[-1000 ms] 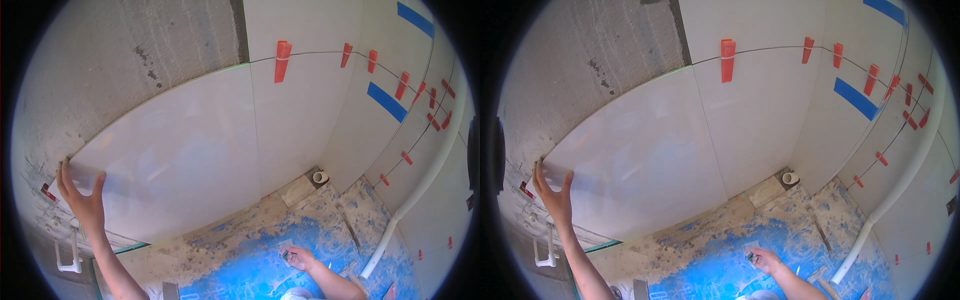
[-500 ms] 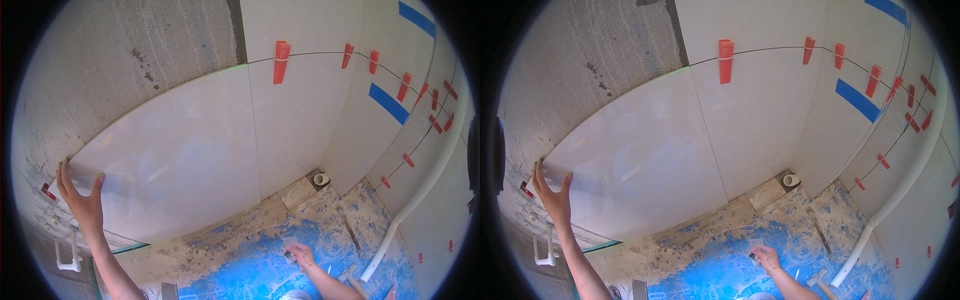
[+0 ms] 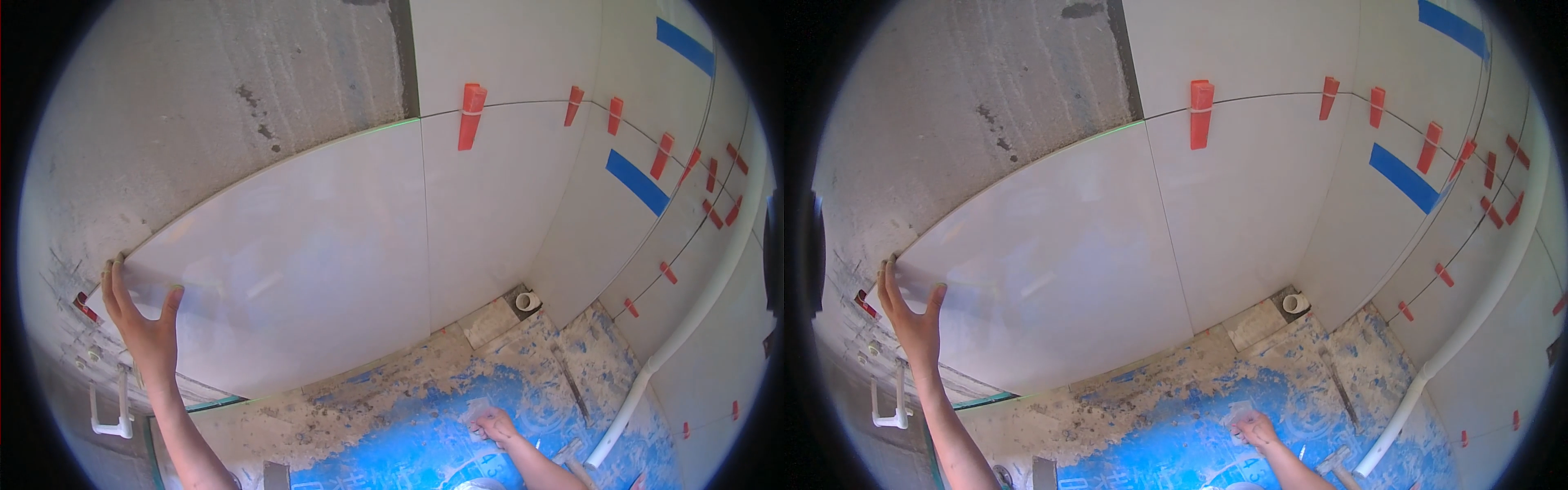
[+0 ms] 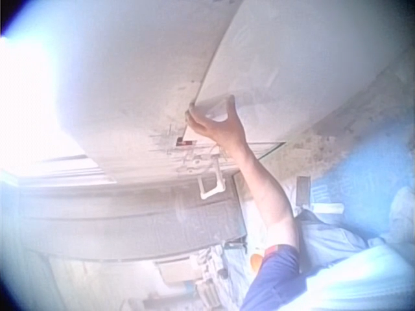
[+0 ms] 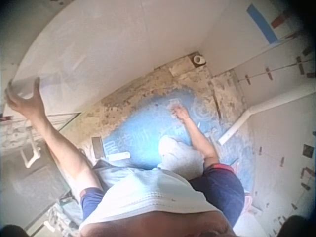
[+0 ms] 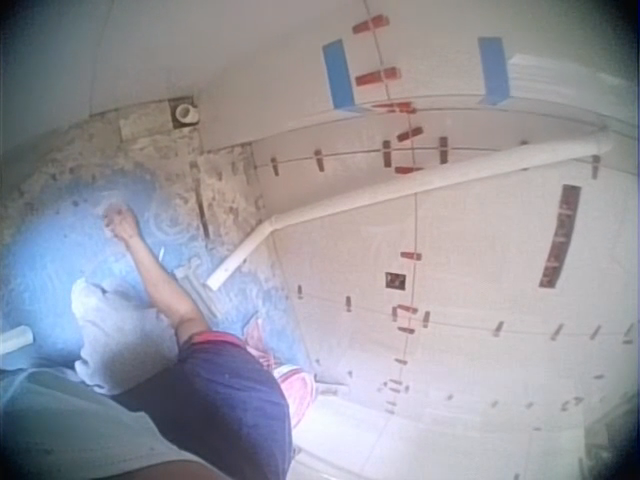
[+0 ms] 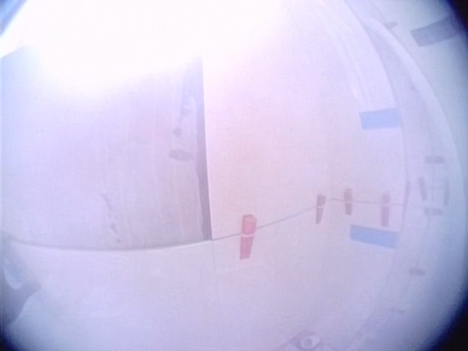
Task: The person holds a tile and applies mortar from a bucket to the back of it with a trowel, spreading the mortar evenly across the surface.
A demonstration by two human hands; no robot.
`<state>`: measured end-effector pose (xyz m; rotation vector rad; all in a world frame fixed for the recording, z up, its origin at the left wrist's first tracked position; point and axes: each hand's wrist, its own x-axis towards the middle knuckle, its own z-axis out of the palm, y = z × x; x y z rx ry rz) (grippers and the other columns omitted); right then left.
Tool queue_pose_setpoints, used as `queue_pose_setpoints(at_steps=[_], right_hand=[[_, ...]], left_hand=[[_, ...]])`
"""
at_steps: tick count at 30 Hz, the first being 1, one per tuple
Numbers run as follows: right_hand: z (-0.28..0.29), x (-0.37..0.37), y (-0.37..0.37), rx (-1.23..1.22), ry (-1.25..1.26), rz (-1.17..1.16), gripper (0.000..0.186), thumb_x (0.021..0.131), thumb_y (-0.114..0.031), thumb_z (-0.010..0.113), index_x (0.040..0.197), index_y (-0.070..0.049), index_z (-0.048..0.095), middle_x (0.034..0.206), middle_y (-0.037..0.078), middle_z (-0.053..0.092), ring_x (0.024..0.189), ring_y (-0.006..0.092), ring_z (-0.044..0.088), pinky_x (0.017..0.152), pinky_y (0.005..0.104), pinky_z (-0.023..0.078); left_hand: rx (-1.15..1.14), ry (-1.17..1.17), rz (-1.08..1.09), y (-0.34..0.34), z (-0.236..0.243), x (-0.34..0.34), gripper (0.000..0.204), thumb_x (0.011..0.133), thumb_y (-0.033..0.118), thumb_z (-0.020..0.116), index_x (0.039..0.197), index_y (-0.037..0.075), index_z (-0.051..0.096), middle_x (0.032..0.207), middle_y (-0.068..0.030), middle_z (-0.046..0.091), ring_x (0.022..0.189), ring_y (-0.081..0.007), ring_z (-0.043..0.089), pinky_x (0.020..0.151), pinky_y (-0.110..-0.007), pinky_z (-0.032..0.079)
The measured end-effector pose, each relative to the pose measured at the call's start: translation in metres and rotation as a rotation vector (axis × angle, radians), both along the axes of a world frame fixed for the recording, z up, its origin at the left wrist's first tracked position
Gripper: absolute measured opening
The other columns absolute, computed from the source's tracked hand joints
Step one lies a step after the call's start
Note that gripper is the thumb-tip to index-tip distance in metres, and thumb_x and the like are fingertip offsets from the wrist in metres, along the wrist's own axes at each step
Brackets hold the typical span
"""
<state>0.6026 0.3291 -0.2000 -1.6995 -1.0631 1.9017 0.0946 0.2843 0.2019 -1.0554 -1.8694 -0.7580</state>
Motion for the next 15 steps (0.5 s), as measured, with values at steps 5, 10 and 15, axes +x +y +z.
queue_pose_setpoints(at_steps=[5, 10, 15], right_hand=[[0.007, 0.002, -0.004, -0.031, 0.035, 0.052, 0.016, 0.088, -0.009, 0.062, 0.098, 0.003, 0.066, 0.082, 0.012, 0.07, 0.059, 0.0128, 0.059, 0.051, 0.0251, 0.046], [-0.024, 0.017, -0.009, 0.087, 0.164, 0.159, 0.025, 0.093, -0.012, 0.059, 0.114, -0.001, 0.065, 0.093, 0.01, 0.07, 0.075, 0.0148, 0.065, 0.063, 0.0279, 0.052], [-0.038, 0.008, -0.012, 0.177, 0.233, 0.2, 0.034, 0.093, -0.018, 0.064, 0.123, -0.004, 0.062, 0.106, 0.006, 0.069, 0.092, 0.0164, 0.065, 0.079, 0.0312, 0.054]], left_hand=[[-0.017, 0.013, -0.025, -0.007, -0.001, -0.003, 0.088, 0.078, 0.027, 0.082, 0.15, 0.015, 0.033, 0.153, -0.0149, 0.031, 0.143, -0.0348, 0.029, 0.115, -0.048, 0.03], [-0.043, 0.024, -0.009, -0.002, -0.006, -0.007, 0.088, 0.077, 0.027, 0.082, 0.15, 0.016, 0.034, 0.152, -0.0155, 0.032, 0.141, -0.035, 0.032, 0.114, -0.048, 0.031], [-0.095, 0.232, 0.139, -0.012, 0.019, -0.046, 0.085, 0.08, 0.046, 0.078, 0.147, 0.008, 0.04, 0.141, -0.0191, 0.044, 0.128, -0.0342, 0.047, 0.104, -0.045, 0.042]])
